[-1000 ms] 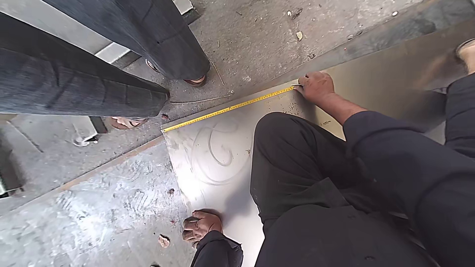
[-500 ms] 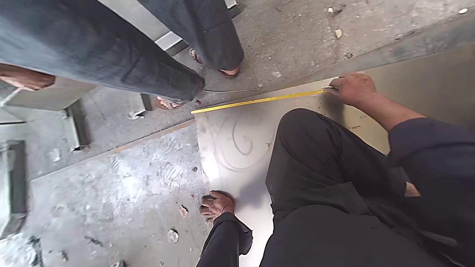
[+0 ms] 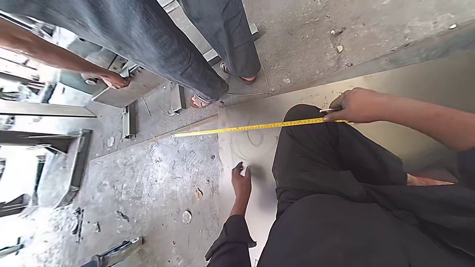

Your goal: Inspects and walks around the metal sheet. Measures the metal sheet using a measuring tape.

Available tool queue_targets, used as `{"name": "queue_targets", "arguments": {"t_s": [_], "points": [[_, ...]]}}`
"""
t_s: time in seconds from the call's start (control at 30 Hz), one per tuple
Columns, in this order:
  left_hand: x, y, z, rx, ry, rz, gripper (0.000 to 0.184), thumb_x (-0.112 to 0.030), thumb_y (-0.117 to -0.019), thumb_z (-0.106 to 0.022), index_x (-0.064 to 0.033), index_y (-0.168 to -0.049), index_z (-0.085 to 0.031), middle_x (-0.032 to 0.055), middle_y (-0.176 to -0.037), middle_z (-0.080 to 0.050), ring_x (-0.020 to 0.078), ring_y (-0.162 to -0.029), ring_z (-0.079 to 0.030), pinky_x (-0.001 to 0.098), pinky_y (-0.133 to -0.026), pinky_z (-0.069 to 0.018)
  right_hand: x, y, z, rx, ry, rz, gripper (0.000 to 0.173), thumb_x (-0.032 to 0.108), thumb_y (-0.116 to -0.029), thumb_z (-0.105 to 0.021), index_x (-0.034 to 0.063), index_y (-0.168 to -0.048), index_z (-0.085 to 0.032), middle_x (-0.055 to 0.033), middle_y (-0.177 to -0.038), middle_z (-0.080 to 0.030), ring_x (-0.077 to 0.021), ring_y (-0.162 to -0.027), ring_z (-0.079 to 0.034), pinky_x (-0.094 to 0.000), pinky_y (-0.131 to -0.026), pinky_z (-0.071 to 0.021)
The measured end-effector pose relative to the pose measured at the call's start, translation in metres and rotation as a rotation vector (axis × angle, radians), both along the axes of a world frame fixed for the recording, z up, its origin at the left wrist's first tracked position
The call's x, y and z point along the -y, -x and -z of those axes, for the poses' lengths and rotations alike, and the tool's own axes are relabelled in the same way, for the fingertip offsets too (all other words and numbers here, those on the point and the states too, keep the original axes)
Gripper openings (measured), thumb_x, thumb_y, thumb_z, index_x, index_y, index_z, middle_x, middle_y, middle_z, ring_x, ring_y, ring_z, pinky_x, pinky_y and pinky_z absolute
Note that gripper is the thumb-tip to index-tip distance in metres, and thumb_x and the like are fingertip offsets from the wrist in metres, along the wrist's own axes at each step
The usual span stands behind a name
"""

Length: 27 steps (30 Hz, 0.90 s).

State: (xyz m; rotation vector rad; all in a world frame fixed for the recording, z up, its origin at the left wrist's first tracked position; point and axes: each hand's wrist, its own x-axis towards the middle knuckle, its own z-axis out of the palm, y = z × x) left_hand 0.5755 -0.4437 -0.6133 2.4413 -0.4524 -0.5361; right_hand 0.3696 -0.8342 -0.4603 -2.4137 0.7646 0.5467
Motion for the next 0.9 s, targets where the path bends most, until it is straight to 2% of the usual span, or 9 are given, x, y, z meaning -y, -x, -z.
{"name": "queue_targets", "arguments": {"t_s": [0.07,0.13,0.3,0.37,0.47,0.6,0.7,0.8,0.9], "points": [[0.035,0.031,-0.036,-0.369,0.427,0.030,0.045,-0.019,-0.1049,-0.057,0.0084,-0.140,-0.053,0.0196,-0.123,-0.066,0.0214,-0.097,-0.072,0.0360,-0.084,-0.0618,-0.028,-0.004,0.000,-0.016,-0.134,-0.001,0.038,0.046,-0.0992,-0.067,0.0128,-0.083,-0.072,-0.0057,-0.070,-0.063,-0.0216,-0.065,-0.060,-0.0459,-0.062,-0.0480],[0.061,0.056,-0.066,-0.649,0.724,0.017,0.044,-0.019,-0.1075,-0.050,0.0081,-0.142,-0.050,0.0161,-0.115,-0.068,0.0192,-0.085,-0.071,0.0341,-0.075,-0.0620,-0.060,-0.007,0.005,-0.017,-0.236,0.000,0.038,0.044,-0.0983,-0.069,0.0102,-0.083,-0.073,-0.0061,-0.067,-0.063,-0.0195,-0.060,-0.060,-0.0423,-0.059,-0.0500],[0.061,0.084,-0.092,-0.948,0.909,-0.324,0.030,-0.015,-0.1100,-0.047,0.0058,-0.123,-0.065,0.0185,-0.107,-0.074,0.0265,-0.093,-0.074,0.0410,-0.084,-0.0623,-0.127,-0.020,-0.004,-0.132,-0.374,-0.104,0.041,0.046,-0.1030,-0.060,0.0057,-0.104,-0.071,-0.0129,-0.096,-0.065,-0.0262,-0.089,-0.062,-0.0500,-0.077,-0.0480],[0.046,0.077,-0.092,-0.952,0.988,-0.420,0.027,-0.014,-0.1102,-0.046,0.0033,-0.113,-0.066,0.0181,-0.105,-0.075,0.0307,-0.098,-0.075,0.0465,-0.089,-0.0619,-0.148,-0.030,-0.001,-0.105,-0.424,-0.129,0.045,0.048,-0.1027,-0.060,0.0039,-0.100,-0.069,-0.0142,-0.095,-0.064,-0.0280,-0.088,-0.062,-0.0508,-0.077,-0.0476],[0.021,0.060,-0.095,-0.936,1.080,-0.437,0.029,-0.020,-0.1122,-0.040,-0.0012,-0.111,-0.063,0.0155,-0.092,-0.076,0.0298,-0.085,-0.077,0.0468,-0.083,-0.0638,-0.185,-0.047,0.011,-0.010,-0.585,-0.137,0.048,0.049,-0.1028,-0.059,0.0026,-0.098,-0.069,-0.0129,-0.088,-0.064,-0.0253,-0.080,-0.062,-0.0480,-0.073,-0.0483],[-0.025,0.051,-0.076,-0.910,1.024,-0.461,0.032,-0.022,-0.1125,-0.039,-0.0027,-0.115,-0.064,0.0048,-0.071,-0.070,0.0174,-0.065,-0.072,0.0371,-0.069,-0.0649,-0.219,-0.059,0.031,0.113,-0.746,-0.187,0.045,0.046,-0.1052,-0.057,0.0031,-0.109,-0.072,-0.0117,-0.092,-0.069,-0.0225,-0.084,-0.063,-0.0465,-0.079,-0.0480],[-0.077,0.055,-0.050,-0.915,0.822,-0.509,0.034,-0.024,-0.1132,-0.037,-0.0011,-0.120,-0.061,0.0042,-0.068,-0.065,0.0183,-0.062,-0.070,0.0396,-0.068,-0.0644,-0.209,-0.050,0.042,0.107,-0.771,-0.144,0.037,0.038,-0.1060,-0.058,0.0069,-0.119,-0.071,-0.0076,-0.098,-0.072,-0.0161,-0.086,-0.065,-0.0406,-0.083,-0.0509],[-0.130,0.073,-0.033,-0.843,0.510,-0.427,0.034,-0.017,-0.1111,-0.043,0.0084,-0.120,-0.063,0.0088,-0.065,-0.066,0.0169,-0.057,-0.068,0.0339,-0.059,-0.0623,-0.186,-0.032,0.043,0.128,-0.943,-0.009,0.027,0.034,-0.1063,-0.059,0.0112,-0.108,-0.072,0.0046,-0.083,-0.071,0.0002,-0.059,-0.050,-0.0210,-0.055,-0.0370],[-0.170,0.090,-0.027,-0.819,0.239,-0.304,0.027,-0.012,-0.1080,-0.051,0.0063,-0.112,-0.070,0.0037,-0.064,-0.066,0.0097,-0.054,-0.064,0.0254,-0.055,-0.0577,-0.155,-0.017,0.031,0.077,-1.029,0.059,0.025,0.032,-0.1066,-0.057,0.0112,-0.108,-0.071,0.0065,-0.076,-0.067,0.0016,-0.044,-0.032,-0.0181,-0.042,-0.0239]]}}
